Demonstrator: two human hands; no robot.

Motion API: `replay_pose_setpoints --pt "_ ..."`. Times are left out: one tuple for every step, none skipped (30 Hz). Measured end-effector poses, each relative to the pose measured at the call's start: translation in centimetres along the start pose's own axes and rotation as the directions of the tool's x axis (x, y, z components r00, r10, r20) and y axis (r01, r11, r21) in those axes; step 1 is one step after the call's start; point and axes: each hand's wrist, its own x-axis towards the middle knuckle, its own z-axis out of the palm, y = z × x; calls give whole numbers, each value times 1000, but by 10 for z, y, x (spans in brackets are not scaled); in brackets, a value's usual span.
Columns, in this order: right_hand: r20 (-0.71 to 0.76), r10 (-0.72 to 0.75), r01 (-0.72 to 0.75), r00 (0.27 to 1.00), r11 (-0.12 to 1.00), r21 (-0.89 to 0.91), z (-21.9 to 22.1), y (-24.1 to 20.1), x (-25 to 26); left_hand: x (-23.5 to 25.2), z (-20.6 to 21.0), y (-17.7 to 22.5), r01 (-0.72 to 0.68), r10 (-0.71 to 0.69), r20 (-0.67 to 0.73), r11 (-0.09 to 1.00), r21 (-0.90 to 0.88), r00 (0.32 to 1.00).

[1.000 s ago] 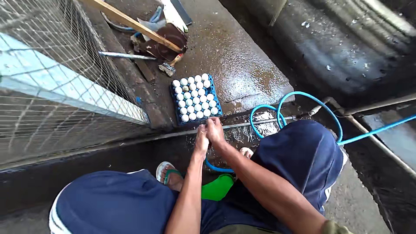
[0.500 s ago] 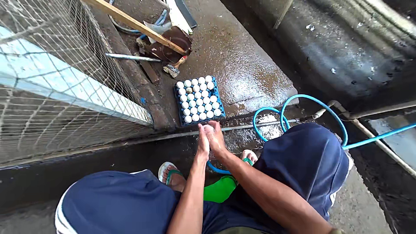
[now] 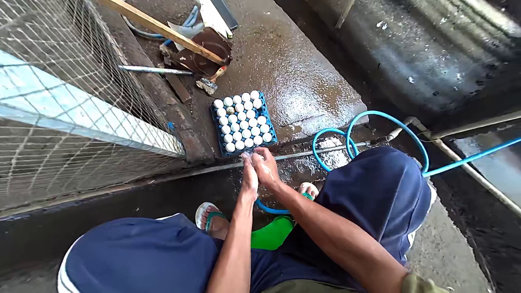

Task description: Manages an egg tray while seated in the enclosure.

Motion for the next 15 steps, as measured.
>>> replay_pose_setpoints --pt "7 72 -72 997 997 29 -4 -3 9 2 2 -4 0 0 -19 1000 14 1000" --pt "28 170 -172 985 981 90 -8 -4 23 4 2 -6 4 -3 29 999 -37 1000" --pt "51 269 -274 962 949 159 -11 -3 34 6 0 -6 19 -13 88 997 -78 996" --pt "70 343 -350 937 909 225 -12 -1 39 6 -2 -7 42 -30 118 994 -102 993" --pt "84 378 -386 922 877 287 -13 0 40 7 -3 -6 61 -48 124 992 -108 991" --pt "90 369 -377 925 865 331 -13 -1 38 8 -4 -5 66 -53 122 992 -107 991" --pt "79 320 -327 944 880 344 -12 -3 33 10 -5 -4 50 -39 98 993 -108 994" --pt "58 233 -239 971 926 293 -8 -6 26 12 -6 -4 18 -12 67 995 -94 998" --pt "34 111 -115 993 979 170 -5 -8 15 11 -7 -5 -10 15 56 997 -80 998" --pt "31 -17 16 999 999 28 -2 -10 4 9 -8 -5 -30 35 61 996 -83 998" --pt "34 -97 99 995 993 -59 -1 -11 -2 6 -7 -5 -39 43 45 995 -88 998" --pt "24 -103 105 994 991 -80 0 -11 -1 5 -5 -5 -29 29 3 998 -59 1000" --pt "0 -42 42 999 998 -44 -1 -9 7 7 -1 -7 -12 11 -27 999 -38 1000" --pt "-14 52 -51 999 998 33 -2 -7 15 9 3 -10 -14 13 -36 999 -34 999" --pt "-20 123 -121 992 989 85 -1 -6 17 10 4 -13 -32 31 -53 999 -19 998"
